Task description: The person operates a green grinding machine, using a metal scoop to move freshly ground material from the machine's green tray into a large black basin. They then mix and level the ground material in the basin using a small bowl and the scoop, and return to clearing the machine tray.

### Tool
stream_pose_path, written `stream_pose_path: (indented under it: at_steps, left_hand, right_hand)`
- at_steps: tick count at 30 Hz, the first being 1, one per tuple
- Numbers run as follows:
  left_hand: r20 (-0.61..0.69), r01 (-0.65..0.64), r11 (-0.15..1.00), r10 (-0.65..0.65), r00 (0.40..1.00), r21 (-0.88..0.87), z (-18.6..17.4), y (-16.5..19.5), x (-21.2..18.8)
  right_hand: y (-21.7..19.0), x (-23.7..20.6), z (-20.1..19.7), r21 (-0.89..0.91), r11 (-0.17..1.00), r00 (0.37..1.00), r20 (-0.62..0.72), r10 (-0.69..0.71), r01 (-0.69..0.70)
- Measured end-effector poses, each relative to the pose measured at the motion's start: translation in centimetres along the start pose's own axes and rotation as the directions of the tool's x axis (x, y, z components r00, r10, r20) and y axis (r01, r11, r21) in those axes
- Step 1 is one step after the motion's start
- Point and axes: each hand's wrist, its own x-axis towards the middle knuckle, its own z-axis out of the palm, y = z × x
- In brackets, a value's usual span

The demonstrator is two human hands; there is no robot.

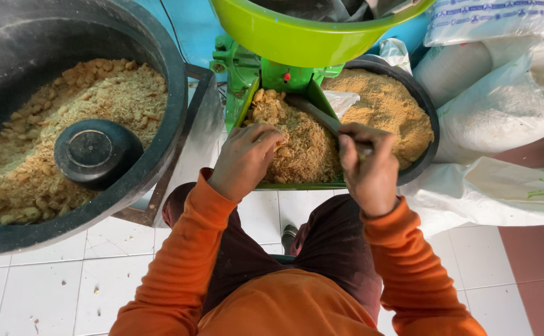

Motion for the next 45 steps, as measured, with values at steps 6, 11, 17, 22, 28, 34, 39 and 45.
stream_pose_path:
  at_steps: [6,11,17,22,28,34,39,45]
  left_hand:
    - [-0.068,-0.001,1.000,0.001,0.998,0.002,-0.3,0.5,0.5]
    - [-0.094,0.041,0.998,-0.046,0.994,-0.055,-0.3,0.4,2.0]
    - [0.034,0.077,0.991,-0.081,0.996,0.109,3.0,-2.8,6.4]
    - [0.183,0.170,0.914,-0.251,0.951,0.369,5.5,-5.3,8.9]
    - [0.141,0.332,0.918,-0.366,0.920,0.217,2.0,-3.1,2.4]
    - [-0.015,0.218,0.895,-0.231,0.973,0.388,0.4,-1.5,-0.7]
    - [0.051,0.220,0.921,-0.248,0.967,0.322,1.0,-1.9,-0.8]
    - [0.157,0.233,0.931,-0.284,0.946,0.280,0.5,-1.6,-1.0]
  right_hand:
    - [0.0,-0.3,0.8,0.087,0.991,0.982,-0.155,0.110,-0.097]
    - [1.1,-0.2,0.6,-0.012,1.000,0.999,-0.051,-0.001,0.001]
    - [0.7,-2.0,-4.7,-0.079,0.994,0.990,-0.125,0.068,-0.078]
    - [-1.8,-0.1,-6.7,-0.037,0.997,0.992,-0.111,0.061,-0.065]
    - [0.2,0.9,-3.1,-0.021,1.000,1.000,-0.023,0.020,-0.020]
    - [1.3,-0.5,-0.1,0.055,0.995,0.995,-0.052,0.085,-0.082]
    - [-0.1,-0.7,-0.4,-0.001,1.000,0.995,-0.094,0.029,-0.030]
    - [0.7,-0.7,1.5,-0.009,0.987,0.980,0.120,0.161,-0.161]
